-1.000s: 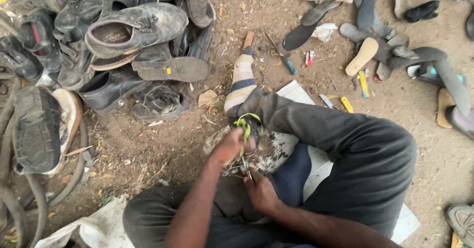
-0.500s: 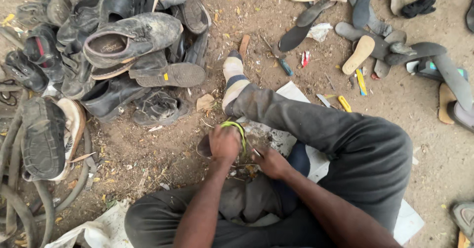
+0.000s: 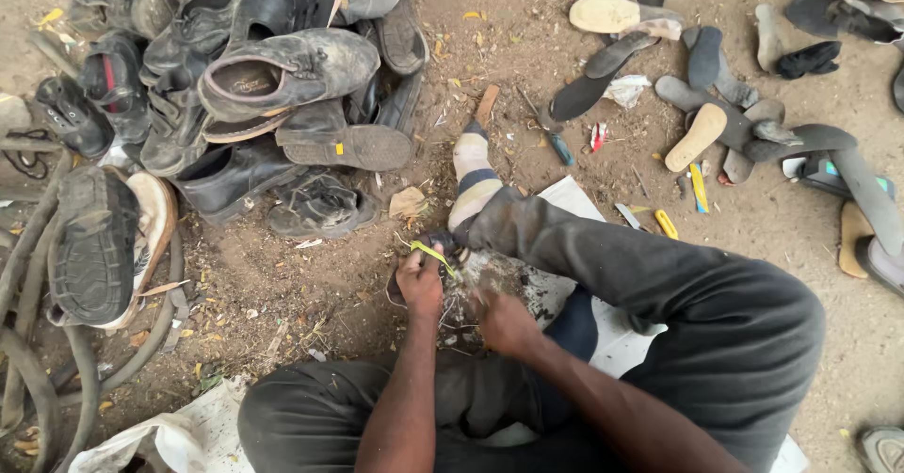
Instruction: The person sits on the ground surrounded by piles of shoes and uses a knife to scrape and clean the soles of several shoes. They handle a black shoe, a sneaker with neon laces, and a dark boot, working on each one before placing it aside.
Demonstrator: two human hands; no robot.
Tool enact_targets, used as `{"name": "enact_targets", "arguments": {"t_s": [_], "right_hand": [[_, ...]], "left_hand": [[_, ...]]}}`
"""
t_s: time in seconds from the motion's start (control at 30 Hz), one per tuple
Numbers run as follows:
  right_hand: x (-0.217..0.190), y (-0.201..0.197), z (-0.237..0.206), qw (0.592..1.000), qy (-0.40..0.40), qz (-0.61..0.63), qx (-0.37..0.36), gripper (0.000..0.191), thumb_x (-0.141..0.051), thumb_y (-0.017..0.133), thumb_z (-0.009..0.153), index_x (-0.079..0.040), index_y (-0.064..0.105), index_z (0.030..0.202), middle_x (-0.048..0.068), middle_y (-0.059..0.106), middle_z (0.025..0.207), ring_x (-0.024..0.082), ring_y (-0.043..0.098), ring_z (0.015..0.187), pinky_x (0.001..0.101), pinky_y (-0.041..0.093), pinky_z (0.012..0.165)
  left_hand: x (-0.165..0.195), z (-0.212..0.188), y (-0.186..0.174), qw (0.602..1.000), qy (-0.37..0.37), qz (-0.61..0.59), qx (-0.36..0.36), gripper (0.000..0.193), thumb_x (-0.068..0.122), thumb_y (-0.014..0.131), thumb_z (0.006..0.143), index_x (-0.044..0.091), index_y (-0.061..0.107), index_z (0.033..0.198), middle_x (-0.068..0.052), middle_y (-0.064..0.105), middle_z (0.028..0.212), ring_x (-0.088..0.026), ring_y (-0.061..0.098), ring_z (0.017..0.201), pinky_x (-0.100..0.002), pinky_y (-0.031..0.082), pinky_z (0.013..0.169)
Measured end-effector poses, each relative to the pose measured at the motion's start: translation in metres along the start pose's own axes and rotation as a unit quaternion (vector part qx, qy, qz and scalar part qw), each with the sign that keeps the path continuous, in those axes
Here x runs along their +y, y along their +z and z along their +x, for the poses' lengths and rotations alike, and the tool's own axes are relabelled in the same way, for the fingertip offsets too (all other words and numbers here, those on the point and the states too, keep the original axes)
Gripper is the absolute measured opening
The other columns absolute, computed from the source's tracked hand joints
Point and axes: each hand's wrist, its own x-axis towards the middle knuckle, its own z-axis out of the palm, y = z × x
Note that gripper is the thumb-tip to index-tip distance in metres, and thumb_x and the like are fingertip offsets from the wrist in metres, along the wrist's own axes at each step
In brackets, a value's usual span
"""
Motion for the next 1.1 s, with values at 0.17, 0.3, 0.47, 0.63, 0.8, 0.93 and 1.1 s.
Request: {"name": "enact_targets", "arguments": {"t_s": [0.17,0.3,0.47,0.63,0.8,0.93,1.1], "right_hand": [[-0.026,0.008,-0.002,0.988,0.121,-0.069,-0.072,0.042,-0.023,0.048,0.102,-0.004,0.047,0.139,0.031,0.070,0.102,0.051,0.067,0.097,0.0573,0.050,0.086],[-0.001,0.033,-0.005,0.970,-0.174,-0.070,0.157,0.046,-0.013,0.061,0.089,0.004,0.057,0.131,0.036,0.068,0.100,0.053,0.066,0.090,0.0581,0.053,0.080],[0.025,0.062,0.000,0.966,-0.160,-0.203,-0.034,0.032,-0.015,0.059,0.092,0.000,0.061,0.120,0.027,0.070,0.090,0.048,0.069,0.080,0.0557,0.054,0.071],[0.009,0.073,-0.011,0.977,-0.164,-0.091,0.102,0.031,-0.019,0.056,0.090,-0.001,0.062,0.116,0.029,0.070,0.093,0.051,0.068,0.082,0.0564,0.054,0.071],[0.000,0.067,0.028,0.993,0.111,-0.038,-0.033,0.031,-0.028,0.046,0.101,-0.007,0.062,0.118,0.030,0.070,0.088,0.051,0.069,0.085,0.0579,0.053,0.074],[0.007,0.037,0.050,0.999,-0.016,-0.045,-0.003,0.031,-0.029,0.045,0.104,-0.007,0.065,0.114,0.027,0.071,0.090,0.049,0.069,0.084,0.0575,0.053,0.073],[-0.004,0.017,-0.009,1.000,0.007,-0.014,0.010,0.036,-0.031,0.054,0.098,-0.009,0.063,0.126,0.030,0.071,0.090,0.051,0.068,0.085,0.0577,0.053,0.074]], "left_hand": [[-0.010,-0.004,-0.009,0.997,0.006,-0.080,-0.008,0.040,0.015,0.083,0.103,0.000,0.056,0.076,0.003,0.047,0.068,-0.009,0.039,0.072,-0.029,0.033,0.064],[-0.014,-0.004,-0.011,0.965,-0.069,-0.253,0.005,0.016,0.016,0.074,0.096,0.000,0.074,0.095,0.006,0.062,0.084,-0.005,0.051,0.077,-0.026,0.043,0.069],[-0.017,0.001,-0.018,0.956,-0.066,-0.286,-0.008,0.016,0.014,0.072,0.104,-0.001,0.072,0.098,0.002,0.063,0.087,-0.008,0.052,0.077,-0.028,0.044,0.069],[-0.018,0.008,-0.030,0.825,-0.149,-0.545,0.005,0.021,0.020,0.066,0.102,0.001,0.069,0.110,-0.006,0.074,0.097,-0.018,0.070,0.081,-0.034,0.057,0.076],[-0.006,0.004,0.006,0.891,-0.173,-0.404,0.113,0.038,0.039,0.064,0.099,0.003,0.066,0.110,-0.009,0.072,0.093,-0.022,0.071,0.076,-0.037,0.058,0.068],[0.004,0.005,0.031,0.918,-0.117,-0.344,0.156,0.036,0.037,0.068,0.101,0.003,0.065,0.110,-0.008,0.071,0.098,-0.020,0.067,0.085,-0.037,0.055,0.078],[-0.002,0.017,-0.002,0.885,-0.283,-0.357,0.099,0.034,0.037,0.067,0.099,0.005,0.067,0.112,-0.007,0.072,0.103,-0.021,0.067,0.091,-0.039,0.055,0.087]]}}
